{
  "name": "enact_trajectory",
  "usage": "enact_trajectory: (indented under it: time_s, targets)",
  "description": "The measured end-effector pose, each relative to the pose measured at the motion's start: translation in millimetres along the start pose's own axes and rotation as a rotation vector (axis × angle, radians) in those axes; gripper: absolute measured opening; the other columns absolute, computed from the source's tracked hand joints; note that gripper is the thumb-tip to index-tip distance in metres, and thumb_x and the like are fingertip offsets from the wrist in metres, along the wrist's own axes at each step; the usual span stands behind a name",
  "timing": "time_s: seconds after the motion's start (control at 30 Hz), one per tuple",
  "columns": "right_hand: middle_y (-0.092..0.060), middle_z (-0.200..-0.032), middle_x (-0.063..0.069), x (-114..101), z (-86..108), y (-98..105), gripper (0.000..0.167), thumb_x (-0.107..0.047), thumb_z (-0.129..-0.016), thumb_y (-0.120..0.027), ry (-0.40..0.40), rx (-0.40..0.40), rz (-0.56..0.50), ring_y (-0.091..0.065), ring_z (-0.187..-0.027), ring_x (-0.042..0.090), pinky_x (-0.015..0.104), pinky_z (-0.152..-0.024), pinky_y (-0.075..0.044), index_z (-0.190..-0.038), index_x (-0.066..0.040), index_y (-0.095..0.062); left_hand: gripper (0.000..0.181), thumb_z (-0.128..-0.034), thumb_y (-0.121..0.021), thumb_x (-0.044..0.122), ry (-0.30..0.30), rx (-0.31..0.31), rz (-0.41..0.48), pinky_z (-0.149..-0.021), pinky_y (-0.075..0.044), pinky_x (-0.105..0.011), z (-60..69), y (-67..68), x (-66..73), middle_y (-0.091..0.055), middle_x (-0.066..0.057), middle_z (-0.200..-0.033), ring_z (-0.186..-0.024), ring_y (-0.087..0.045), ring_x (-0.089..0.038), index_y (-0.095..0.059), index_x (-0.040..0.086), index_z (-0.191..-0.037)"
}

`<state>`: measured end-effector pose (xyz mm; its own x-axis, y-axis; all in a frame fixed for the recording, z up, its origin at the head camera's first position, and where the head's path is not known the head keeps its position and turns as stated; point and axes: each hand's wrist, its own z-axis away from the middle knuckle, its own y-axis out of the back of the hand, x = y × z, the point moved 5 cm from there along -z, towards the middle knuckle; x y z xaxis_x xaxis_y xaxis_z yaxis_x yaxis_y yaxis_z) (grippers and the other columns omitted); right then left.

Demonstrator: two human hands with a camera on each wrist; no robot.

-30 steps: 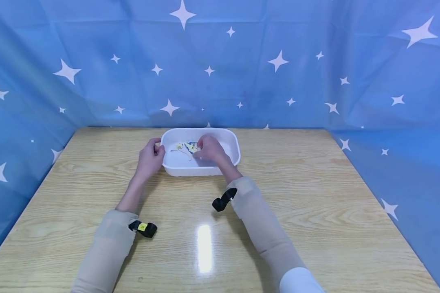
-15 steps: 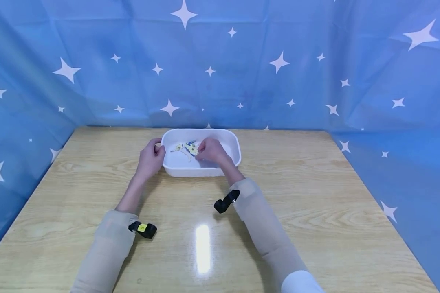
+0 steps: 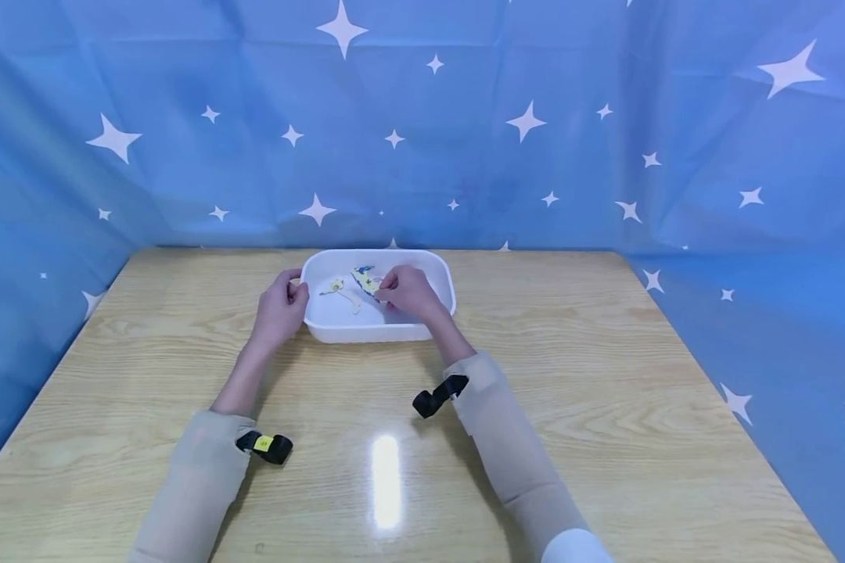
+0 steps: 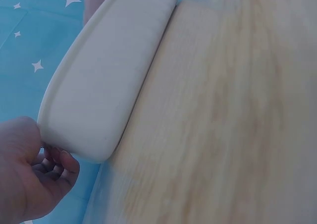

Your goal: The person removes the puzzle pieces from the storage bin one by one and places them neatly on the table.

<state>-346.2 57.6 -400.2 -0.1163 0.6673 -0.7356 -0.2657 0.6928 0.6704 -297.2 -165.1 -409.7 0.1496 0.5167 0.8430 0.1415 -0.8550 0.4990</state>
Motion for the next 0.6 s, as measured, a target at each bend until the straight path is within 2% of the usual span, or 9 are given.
enact_trajectory:
  time_s: [0.2, 0.4, 0.6]
  targets:
    - [-0.070, -0.087, 0.013, -2.1, 4.2, 8.6, 0.014, -0.011, -0.096, -0.071, 0.026, 0.045, -0.096, -0.067, -0.067, 0.017, 0.026, -0.065, -0.054, -0.100, 0.002, -0.068, 0.042, -0.1043, -0.045, 0.011, -0.009, -0.005, -0.001, -0.059, -0.043, -0.023, -1.8, 0.8, 0.1, -0.057, -0.014, -0.088, -0.070, -0.050, -0.018, -0.048, -0.011, -0.140]
    - [-0.071, -0.096, 0.023, -9.0, 10.7, 16.4, 0.012, -0.004, -0.095, -0.069, 0.105, 0.072, -0.224, -0.068, -0.068, 0.020, 0.038, -0.072, -0.059, -0.104, 0.005, -0.068, 0.041, -0.1044, -0.045, 0.010, 0.003, 0.002, -0.009, -0.060, -0.043, -0.024, -0.2, 1.8, -0.8, -0.056, -0.014, -0.088, -0.072, -0.050, -0.019, -0.048, -0.011, -0.140]
    - [-0.072, -0.092, 0.018, -10.2, 19.0, 33.2, 0.012, -0.008, -0.095, -0.071, 0.164, 0.150, -0.189, -0.070, -0.079, 0.034, 0.041, -0.073, -0.058, -0.100, 0.002, -0.071, 0.043, -0.1049, -0.044, 0.012, 0.006, 0.001, -0.008, -0.060, -0.043, -0.024, 0.0, 1.8, 0.0, -0.056, -0.013, -0.088, -0.073, -0.050, -0.018, -0.047, -0.011, -0.141]
